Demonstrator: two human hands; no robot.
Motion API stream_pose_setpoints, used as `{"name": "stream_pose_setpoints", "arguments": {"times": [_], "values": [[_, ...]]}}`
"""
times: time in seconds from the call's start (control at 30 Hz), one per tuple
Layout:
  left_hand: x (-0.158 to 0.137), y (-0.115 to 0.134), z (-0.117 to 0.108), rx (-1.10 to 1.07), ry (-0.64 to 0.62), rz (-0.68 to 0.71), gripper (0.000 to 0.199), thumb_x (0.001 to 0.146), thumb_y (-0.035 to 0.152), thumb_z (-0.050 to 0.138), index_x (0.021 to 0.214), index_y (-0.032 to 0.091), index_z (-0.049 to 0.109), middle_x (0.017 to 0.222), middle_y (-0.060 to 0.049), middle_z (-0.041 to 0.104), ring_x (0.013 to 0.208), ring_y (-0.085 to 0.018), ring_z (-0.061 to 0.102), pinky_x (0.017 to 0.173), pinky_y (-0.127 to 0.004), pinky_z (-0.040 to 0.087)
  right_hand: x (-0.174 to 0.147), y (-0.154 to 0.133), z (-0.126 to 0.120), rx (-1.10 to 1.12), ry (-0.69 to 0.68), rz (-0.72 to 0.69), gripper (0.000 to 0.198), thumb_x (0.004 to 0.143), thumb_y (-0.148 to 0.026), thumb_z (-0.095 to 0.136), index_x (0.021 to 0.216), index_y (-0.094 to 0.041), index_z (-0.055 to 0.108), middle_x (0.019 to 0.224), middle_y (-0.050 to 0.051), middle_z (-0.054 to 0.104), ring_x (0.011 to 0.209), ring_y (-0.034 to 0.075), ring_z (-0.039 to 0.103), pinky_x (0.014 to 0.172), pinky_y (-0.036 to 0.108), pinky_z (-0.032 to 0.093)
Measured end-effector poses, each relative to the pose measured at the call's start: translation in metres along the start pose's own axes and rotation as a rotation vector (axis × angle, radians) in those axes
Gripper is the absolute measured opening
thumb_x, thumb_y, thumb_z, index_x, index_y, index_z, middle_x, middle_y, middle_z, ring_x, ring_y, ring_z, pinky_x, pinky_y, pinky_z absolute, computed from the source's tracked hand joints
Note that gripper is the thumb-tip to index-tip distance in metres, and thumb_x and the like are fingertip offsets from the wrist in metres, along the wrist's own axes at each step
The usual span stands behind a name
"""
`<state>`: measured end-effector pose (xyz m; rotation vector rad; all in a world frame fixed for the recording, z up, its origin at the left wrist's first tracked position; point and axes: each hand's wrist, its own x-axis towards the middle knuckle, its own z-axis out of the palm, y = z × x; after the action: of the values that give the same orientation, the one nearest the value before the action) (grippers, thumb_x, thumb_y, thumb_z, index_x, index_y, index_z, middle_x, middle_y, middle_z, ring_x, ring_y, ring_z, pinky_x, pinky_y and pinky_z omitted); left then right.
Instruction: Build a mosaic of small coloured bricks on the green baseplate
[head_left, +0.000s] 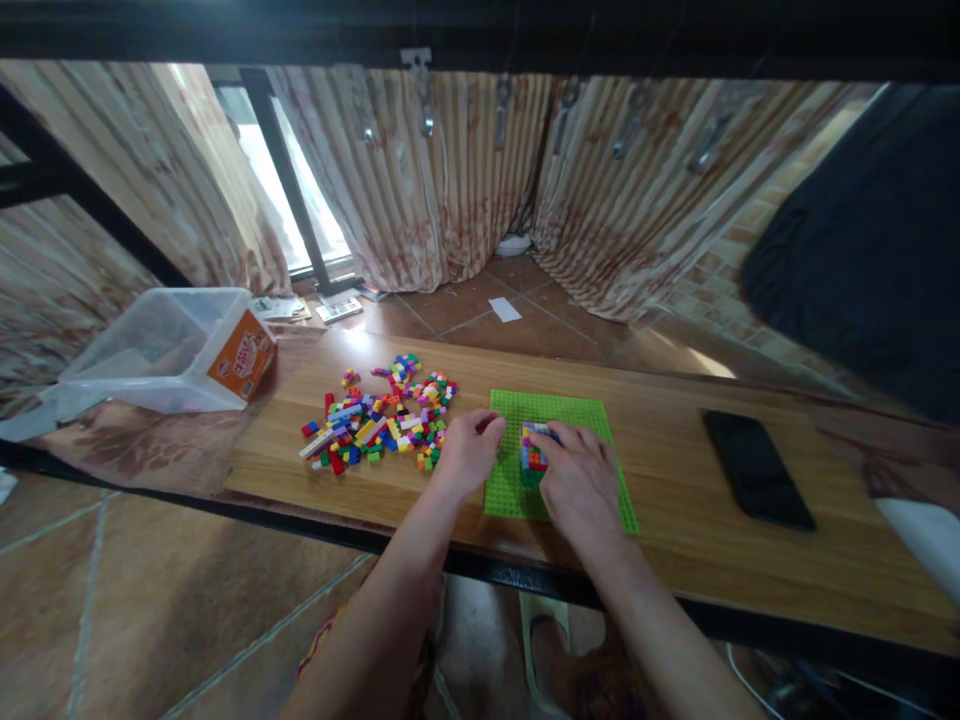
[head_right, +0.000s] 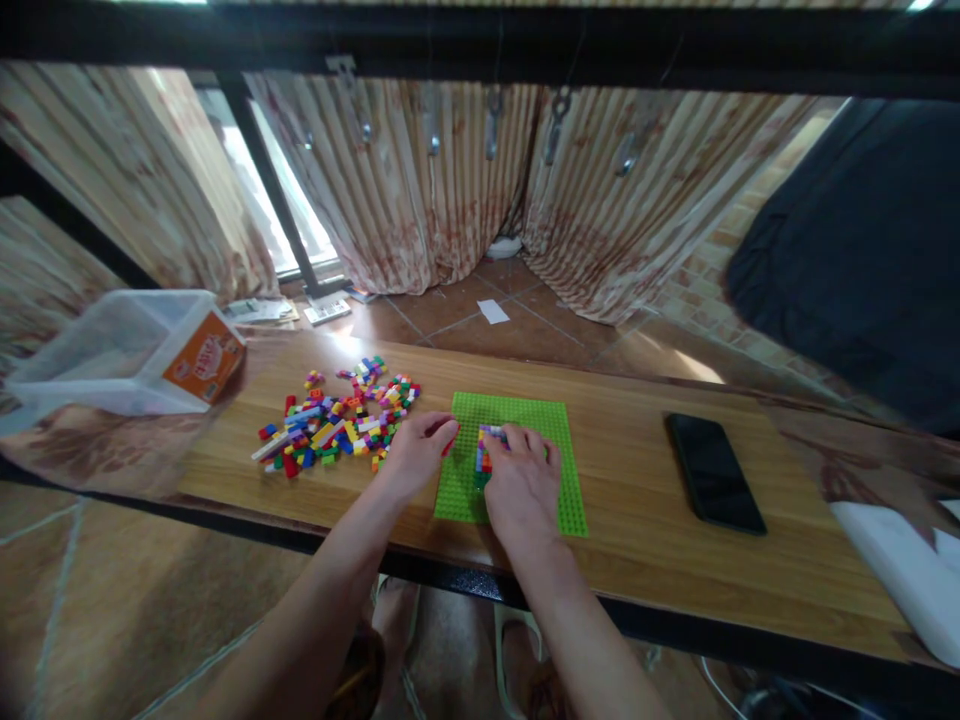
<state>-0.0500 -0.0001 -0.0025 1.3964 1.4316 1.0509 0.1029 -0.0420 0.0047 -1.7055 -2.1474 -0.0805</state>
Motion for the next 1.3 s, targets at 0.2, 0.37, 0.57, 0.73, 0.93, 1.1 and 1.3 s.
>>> {"name": "stream_pose_setpoints", "arguments": {"times": [0.2,0.37,0.57,0.73,0.93,1.1,1.3], "values": [[-0.003,0.009,0.003,-0.513,-0.053,-0.216,0.020,0.067,0.010,0.060,0.083,0.012,0.073,0.073,-0.002,0.067,0.064,-0.009,0.055,0.062,-0.020,0.041,-0.002,0.010,0.006,0.214,0.197,0.098,0.037,0.090,-0.012,0.042,0.115,-0.020,0.068,0.119,0.010,0.066,0.108,0.026,0.056,0.093,0.043,0.043],[-0.006,0.019,0.000,-0.728,-0.123,-0.313,0.028,0.062,0.006,0.064,0.087,0.014,0.074,0.077,-0.002,0.069,0.066,-0.009,0.058,0.066,-0.021,0.045,0.003,0.017,-0.005,0.506,0.329,0.190,0.027,0.092,-0.022,0.045,0.102,-0.016,0.070,0.103,0.011,0.070,0.096,0.022,0.064,0.088,0.038,0.049],[-0.008,0.022,-0.001,-0.756,-0.212,-0.252,0.026,0.064,0.012,0.071,0.089,0.012,0.072,0.084,-0.004,0.071,0.074,-0.011,0.063,0.072,-0.024,0.049,0.002,0.034,-0.012,0.706,0.371,0.370,0.024,0.089,-0.030,0.052,0.095,-0.018,0.072,0.096,0.009,0.074,0.089,0.021,0.068,0.082,0.037,0.052],[-0.012,0.025,-0.001,-0.658,-0.232,-0.229,0.015,0.065,0.017,0.073,0.078,0.012,0.066,0.072,-0.001,0.067,0.067,-0.010,0.061,0.070,-0.024,0.050,0.002,0.041,-0.009,0.873,0.351,0.481,0.024,0.085,-0.033,0.055,0.096,-0.019,0.072,0.088,0.007,0.075,0.077,0.020,0.068,0.074,0.035,0.054],[-0.012,0.022,0.006,-0.440,-0.165,-0.192,0.008,0.066,0.015,0.063,0.074,0.014,0.063,0.066,0.002,0.064,0.061,-0.009,0.058,0.065,-0.024,0.048,0.003,0.031,-0.010,0.774,0.242,0.308,0.023,0.088,-0.031,0.053,0.094,-0.021,0.073,0.094,0.006,0.074,0.083,0.019,0.068,0.077,0.034,0.052],[-0.007,0.009,0.005,-0.212,-0.167,-0.094,0.011,0.066,0.013,0.057,0.075,0.015,0.063,0.064,0.003,0.060,0.060,-0.010,0.054,0.060,-0.022,0.042,0.002,0.033,-0.010,0.684,0.212,0.247,0.023,0.089,-0.029,0.051,0.092,-0.020,0.072,0.090,0.006,0.072,0.082,0.019,0.066,0.076,0.034,0.051],[-0.011,0.016,-0.024,0.108,-0.432,0.051,0.019,0.072,0.028,0.065,0.087,0.016,0.065,0.067,0.003,0.056,0.060,-0.010,0.050,0.056,-0.022,0.038,0.000,0.039,-0.012,0.637,0.227,0.264,0.023,0.089,-0.029,0.052,0.092,-0.020,0.072,0.091,0.006,0.073,0.079,0.019,0.066,0.074,0.033,0.051]]}}
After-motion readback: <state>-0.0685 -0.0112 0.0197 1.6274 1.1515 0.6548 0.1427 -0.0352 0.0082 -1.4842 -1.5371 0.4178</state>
